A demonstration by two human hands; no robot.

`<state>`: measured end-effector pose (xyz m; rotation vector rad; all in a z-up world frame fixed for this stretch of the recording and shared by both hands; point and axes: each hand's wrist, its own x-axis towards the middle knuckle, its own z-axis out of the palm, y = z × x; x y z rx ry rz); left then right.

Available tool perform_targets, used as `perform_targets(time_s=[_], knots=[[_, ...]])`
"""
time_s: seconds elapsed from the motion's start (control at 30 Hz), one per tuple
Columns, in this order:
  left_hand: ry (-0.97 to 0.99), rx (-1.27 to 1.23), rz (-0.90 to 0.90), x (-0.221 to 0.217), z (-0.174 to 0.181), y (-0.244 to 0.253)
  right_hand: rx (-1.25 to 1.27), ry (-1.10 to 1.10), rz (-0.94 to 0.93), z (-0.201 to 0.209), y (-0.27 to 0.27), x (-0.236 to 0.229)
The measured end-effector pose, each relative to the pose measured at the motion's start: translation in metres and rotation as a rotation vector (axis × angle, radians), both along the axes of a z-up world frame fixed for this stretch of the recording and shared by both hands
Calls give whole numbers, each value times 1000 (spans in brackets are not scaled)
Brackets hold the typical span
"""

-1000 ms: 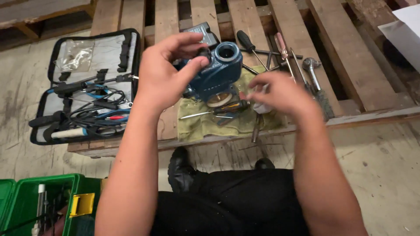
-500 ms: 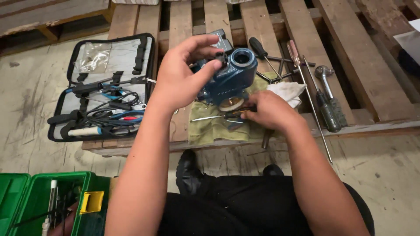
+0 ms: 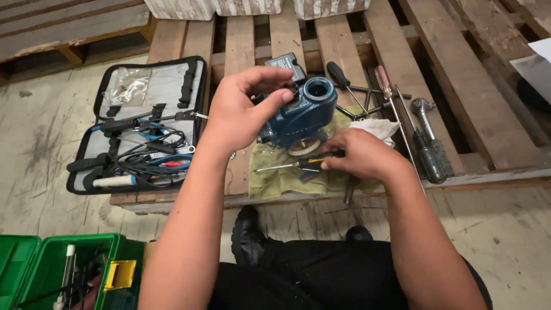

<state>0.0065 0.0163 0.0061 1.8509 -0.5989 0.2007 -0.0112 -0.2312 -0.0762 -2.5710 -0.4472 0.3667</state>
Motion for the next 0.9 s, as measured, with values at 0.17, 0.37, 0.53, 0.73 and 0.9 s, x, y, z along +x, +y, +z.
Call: perform_targets(time_s=[0.17, 0.37, 0.53, 0.73, 0.9], knots=[[-68, 81, -42, 0, 6, 1, 81, 15, 68, 34, -20, -15], [-157, 264, 20, 0, 5, -2, 143, 124, -8, 52, -81, -28], [-182, 291, -28, 5, 3, 1, 483, 153, -111, 33, -155, -41], [-396, 419, -85, 2, 3, 4, 1008, 44, -107, 42, -127, -56], [-371, 343, -73, -1, -1, 7, 836, -39, -277, 64, -75, -61]])
